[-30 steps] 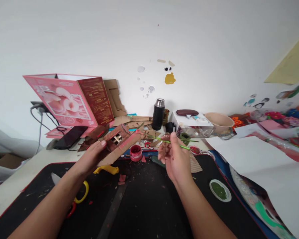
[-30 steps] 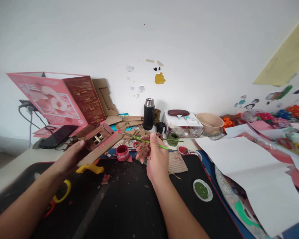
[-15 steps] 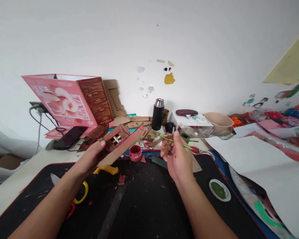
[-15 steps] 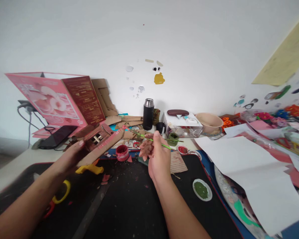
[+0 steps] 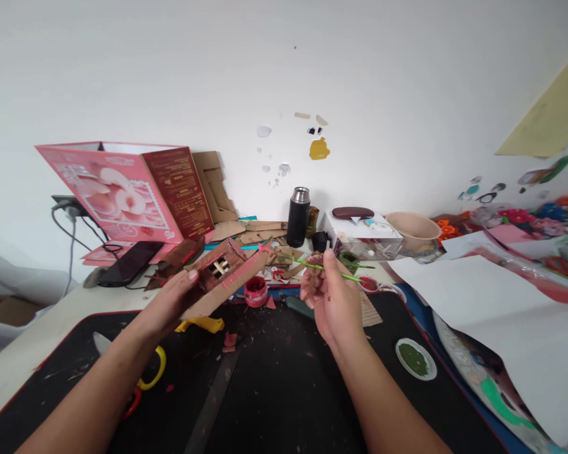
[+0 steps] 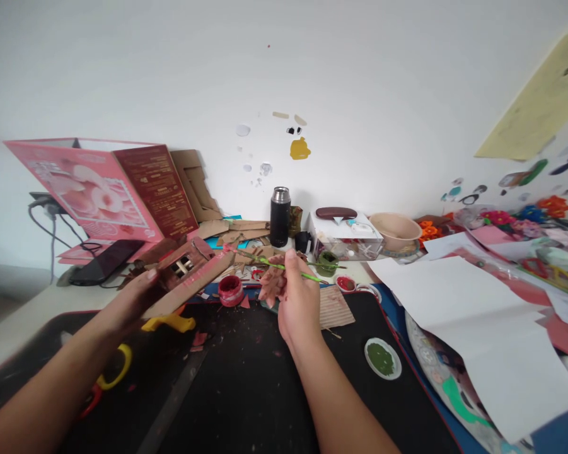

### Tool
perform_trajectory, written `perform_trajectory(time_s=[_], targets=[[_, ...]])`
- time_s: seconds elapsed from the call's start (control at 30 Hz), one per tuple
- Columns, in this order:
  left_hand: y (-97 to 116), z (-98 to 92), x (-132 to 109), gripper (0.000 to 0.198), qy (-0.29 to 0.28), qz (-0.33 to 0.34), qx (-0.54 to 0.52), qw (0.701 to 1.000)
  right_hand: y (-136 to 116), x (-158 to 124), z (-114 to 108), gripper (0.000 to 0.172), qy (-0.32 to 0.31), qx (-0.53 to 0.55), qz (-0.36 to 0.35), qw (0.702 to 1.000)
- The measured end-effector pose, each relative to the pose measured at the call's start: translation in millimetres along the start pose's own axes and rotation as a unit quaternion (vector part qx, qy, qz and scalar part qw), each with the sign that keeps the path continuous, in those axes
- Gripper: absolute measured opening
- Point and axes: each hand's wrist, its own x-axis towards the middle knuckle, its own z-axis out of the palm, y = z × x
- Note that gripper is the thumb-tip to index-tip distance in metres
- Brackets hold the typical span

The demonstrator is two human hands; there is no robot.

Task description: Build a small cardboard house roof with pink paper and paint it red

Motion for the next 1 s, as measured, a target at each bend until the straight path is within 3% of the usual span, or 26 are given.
perform_trajectory(time_s=[0.27,0.4,0.63,1.0], targets=[[13,12.6,-5,0.082,-0.027,-0.007,-0.022,0.999,-2,2,0,0.053,0.005,0.014,-0.003,1.000],[12,10.3,-4,0.086,-0.044,-0.006,-0.041,0.998,-3,3,0,0.053,0.006,0.017,-0.004,1.000],[1,-0.7,0,0.081,-0.003,-0.027,-0.049,0.998,-5,4,-1,0.053,0.018,0.026,-0.003,0.999],[-4,-5.9,4,0.080,0.044,-0.050,-0.082,0.994,-1,-4,3,0.049,-0.012,0.016,0.041,0.999]])
